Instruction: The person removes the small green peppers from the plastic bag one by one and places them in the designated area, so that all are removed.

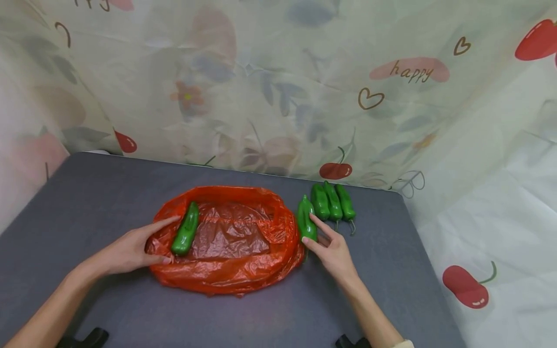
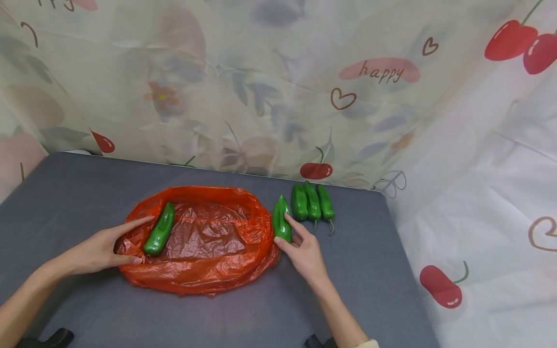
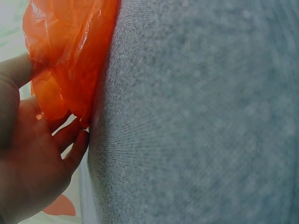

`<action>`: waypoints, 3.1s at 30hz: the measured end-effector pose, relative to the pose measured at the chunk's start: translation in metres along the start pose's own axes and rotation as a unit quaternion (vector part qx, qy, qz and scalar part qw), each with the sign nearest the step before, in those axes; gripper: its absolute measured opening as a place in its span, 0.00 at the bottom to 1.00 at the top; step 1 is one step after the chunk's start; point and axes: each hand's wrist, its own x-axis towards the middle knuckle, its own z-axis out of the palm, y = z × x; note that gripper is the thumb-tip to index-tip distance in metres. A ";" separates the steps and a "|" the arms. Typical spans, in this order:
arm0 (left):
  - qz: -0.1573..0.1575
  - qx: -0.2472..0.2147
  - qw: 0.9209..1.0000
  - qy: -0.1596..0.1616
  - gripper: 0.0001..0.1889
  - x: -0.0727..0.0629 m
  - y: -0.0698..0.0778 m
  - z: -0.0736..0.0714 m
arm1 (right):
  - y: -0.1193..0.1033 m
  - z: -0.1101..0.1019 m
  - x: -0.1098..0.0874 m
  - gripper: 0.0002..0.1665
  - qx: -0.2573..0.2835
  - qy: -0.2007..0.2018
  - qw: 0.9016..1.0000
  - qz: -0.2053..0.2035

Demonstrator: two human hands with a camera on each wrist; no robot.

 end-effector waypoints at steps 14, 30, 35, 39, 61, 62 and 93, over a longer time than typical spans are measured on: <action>0.000 0.001 1.000 0.000 0.49 -0.001 -0.001 0.000 | 0.016 -0.020 -0.014 0.37 -0.006 0.019 0.999 0.041; 0.014 0.007 1.000 0.005 0.48 -0.001 -0.002 0.000 | 0.034 -0.036 -0.022 0.39 -0.064 0.035 0.996 0.053; 0.013 0.008 1.000 0.006 0.48 -0.001 -0.002 0.001 | 0.035 -0.038 -0.023 0.39 -0.063 0.034 0.995 0.068; 0.014 0.005 1.000 0.005 0.48 -0.001 -0.001 0.001 | 0.034 -0.041 -0.025 0.39 -0.064 0.035 0.994 0.075; 0.012 -0.001 1.000 0.006 0.47 -0.001 -0.001 0.000 | 0.039 -0.047 -0.021 0.39 -0.187 0.072 0.978 0.054; 0.013 0.000 1.000 0.006 0.47 -0.001 -0.001 0.000 | 0.039 -0.046 -0.021 0.40 -0.186 0.070 0.978 0.056; 0.011 0.000 1.000 0.008 0.47 -0.001 -0.001 0.000 | 0.027 -0.053 -0.022 0.36 -0.197 0.078 0.977 0.005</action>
